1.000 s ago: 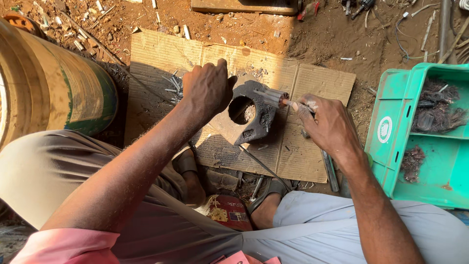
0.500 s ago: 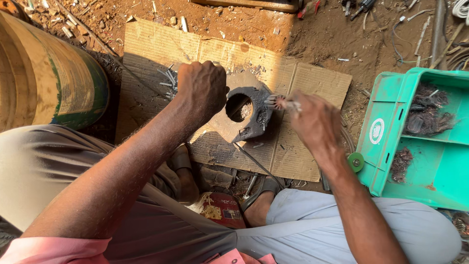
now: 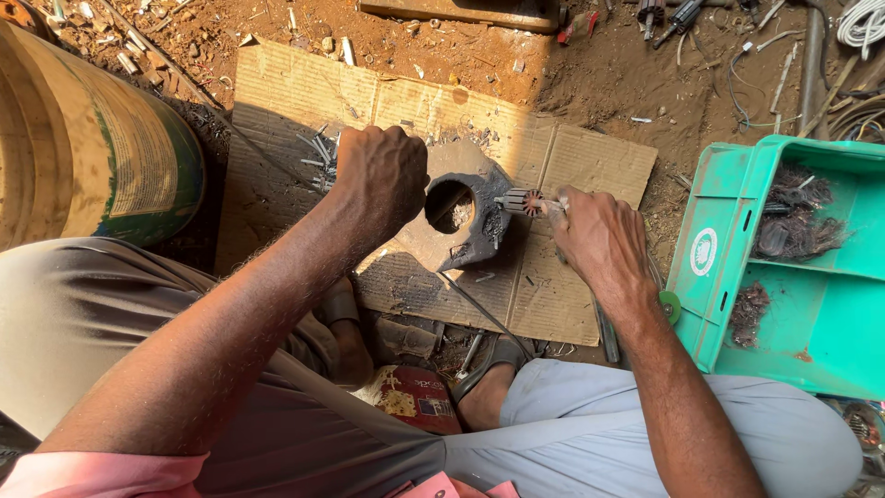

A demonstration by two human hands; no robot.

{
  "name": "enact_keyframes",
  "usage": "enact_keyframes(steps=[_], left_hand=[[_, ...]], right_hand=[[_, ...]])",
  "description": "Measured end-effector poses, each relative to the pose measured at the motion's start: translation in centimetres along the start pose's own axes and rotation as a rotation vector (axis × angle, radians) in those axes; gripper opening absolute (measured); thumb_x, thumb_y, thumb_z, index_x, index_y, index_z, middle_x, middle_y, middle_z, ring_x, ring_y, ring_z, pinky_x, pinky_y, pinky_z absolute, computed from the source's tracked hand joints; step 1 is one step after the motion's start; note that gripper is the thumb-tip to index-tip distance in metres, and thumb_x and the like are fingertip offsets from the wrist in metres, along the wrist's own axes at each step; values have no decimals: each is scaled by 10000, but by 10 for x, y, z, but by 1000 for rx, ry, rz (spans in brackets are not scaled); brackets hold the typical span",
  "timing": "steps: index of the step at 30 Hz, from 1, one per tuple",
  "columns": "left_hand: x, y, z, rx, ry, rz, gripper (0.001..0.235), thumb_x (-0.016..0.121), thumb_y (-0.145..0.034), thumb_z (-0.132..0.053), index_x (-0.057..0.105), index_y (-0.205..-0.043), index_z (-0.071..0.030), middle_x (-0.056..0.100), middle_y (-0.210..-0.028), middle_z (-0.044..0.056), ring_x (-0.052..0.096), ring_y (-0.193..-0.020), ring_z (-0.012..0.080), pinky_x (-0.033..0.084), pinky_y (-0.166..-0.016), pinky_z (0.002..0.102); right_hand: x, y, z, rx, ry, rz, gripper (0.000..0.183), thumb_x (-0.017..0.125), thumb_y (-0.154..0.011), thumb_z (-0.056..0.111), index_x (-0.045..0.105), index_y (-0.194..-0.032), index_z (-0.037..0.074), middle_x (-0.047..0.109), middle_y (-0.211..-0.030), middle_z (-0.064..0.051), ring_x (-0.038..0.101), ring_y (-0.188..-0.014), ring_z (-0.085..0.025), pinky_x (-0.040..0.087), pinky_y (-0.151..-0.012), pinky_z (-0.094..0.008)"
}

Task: The person sits on the ground and uses a hammer and chisel to break apart a metal component, then uses an angle grinder to cut and smooth the edges. They separate copper windings from the metal housing and place them into a green crate.

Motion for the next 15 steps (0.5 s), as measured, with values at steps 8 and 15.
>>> enact_keyframes(steps=[8, 15], left_hand=[[3, -5, 3, 37, -79, 20, 479, 504, -1052, -527, 647, -830, -127, 430, -658, -51, 320, -556, 95, 324, -458, 279], [16, -15, 4, 7, -36, 35, 505, 527, -1031, -543, 627, -774, -120, 426, -607, -54, 314, -523, 93, 317, -447, 274]], right_hand=[[7, 0, -8, -32, -40, -22, 298, 688, -949, 351, 770, -1067, 90, 703, -776, -232, 706, -757, -431, 544, -682, -555], [18, 1, -11, 41, -75, 107, 306, 709, -930, 356, 775, -1041, 78, 706, -652, -206, 715, -620, -348, 553, -634, -508]])
Point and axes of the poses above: each hand's wrist, its own y-axis away from the middle knuckle, its own x-axis out of the palm, z = x × y, the point moved 2 cm from there along -y, towards the middle knuckle
